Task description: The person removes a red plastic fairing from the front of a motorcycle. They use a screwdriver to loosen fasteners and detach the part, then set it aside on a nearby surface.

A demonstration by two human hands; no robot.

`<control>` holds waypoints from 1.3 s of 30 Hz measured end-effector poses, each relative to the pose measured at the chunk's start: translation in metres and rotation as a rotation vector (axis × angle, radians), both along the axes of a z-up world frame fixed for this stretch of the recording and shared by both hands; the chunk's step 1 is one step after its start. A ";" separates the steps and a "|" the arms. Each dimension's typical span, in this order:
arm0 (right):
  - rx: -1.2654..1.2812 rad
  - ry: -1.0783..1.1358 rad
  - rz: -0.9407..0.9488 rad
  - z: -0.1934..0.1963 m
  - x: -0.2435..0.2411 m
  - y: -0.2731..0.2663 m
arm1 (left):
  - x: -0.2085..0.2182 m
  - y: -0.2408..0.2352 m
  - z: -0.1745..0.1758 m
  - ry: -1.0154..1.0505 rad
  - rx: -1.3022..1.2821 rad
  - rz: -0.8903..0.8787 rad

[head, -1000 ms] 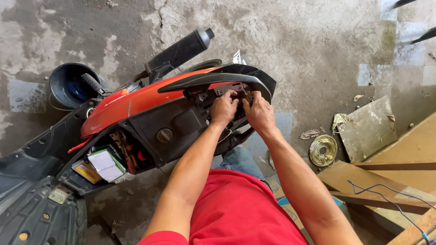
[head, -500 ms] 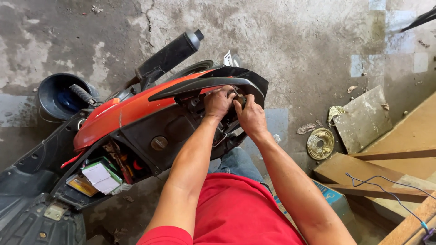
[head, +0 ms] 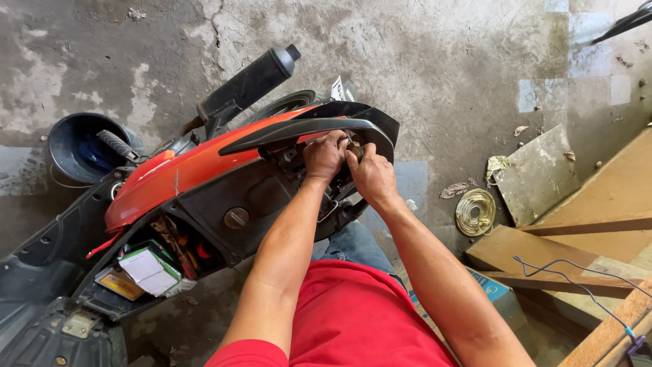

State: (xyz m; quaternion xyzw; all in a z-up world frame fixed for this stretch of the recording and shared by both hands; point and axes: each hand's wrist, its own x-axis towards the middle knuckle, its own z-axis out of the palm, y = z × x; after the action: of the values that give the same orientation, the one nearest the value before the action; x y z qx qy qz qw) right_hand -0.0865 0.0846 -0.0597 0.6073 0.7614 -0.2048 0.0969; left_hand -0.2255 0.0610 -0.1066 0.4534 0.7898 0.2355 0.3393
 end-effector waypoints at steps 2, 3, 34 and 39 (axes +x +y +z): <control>-0.002 -0.012 0.005 0.001 -0.001 -0.001 | 0.000 0.000 0.002 -0.010 -0.002 0.001; -0.006 -0.024 0.008 0.001 -0.002 -0.002 | 0.000 0.000 0.003 -0.020 -0.007 -0.001; -0.009 -0.316 0.210 0.049 -0.040 0.008 | 0.012 0.007 -0.035 0.170 0.116 0.010; -0.027 -0.273 0.147 0.039 -0.030 0.010 | 0.013 0.005 -0.029 0.209 0.174 0.023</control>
State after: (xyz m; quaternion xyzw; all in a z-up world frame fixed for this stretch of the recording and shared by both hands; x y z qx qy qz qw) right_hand -0.1169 0.0951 -0.0207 0.5707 0.7808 -0.1230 0.2226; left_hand -0.2128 0.0657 -0.1355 0.4943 0.8026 0.2583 0.2118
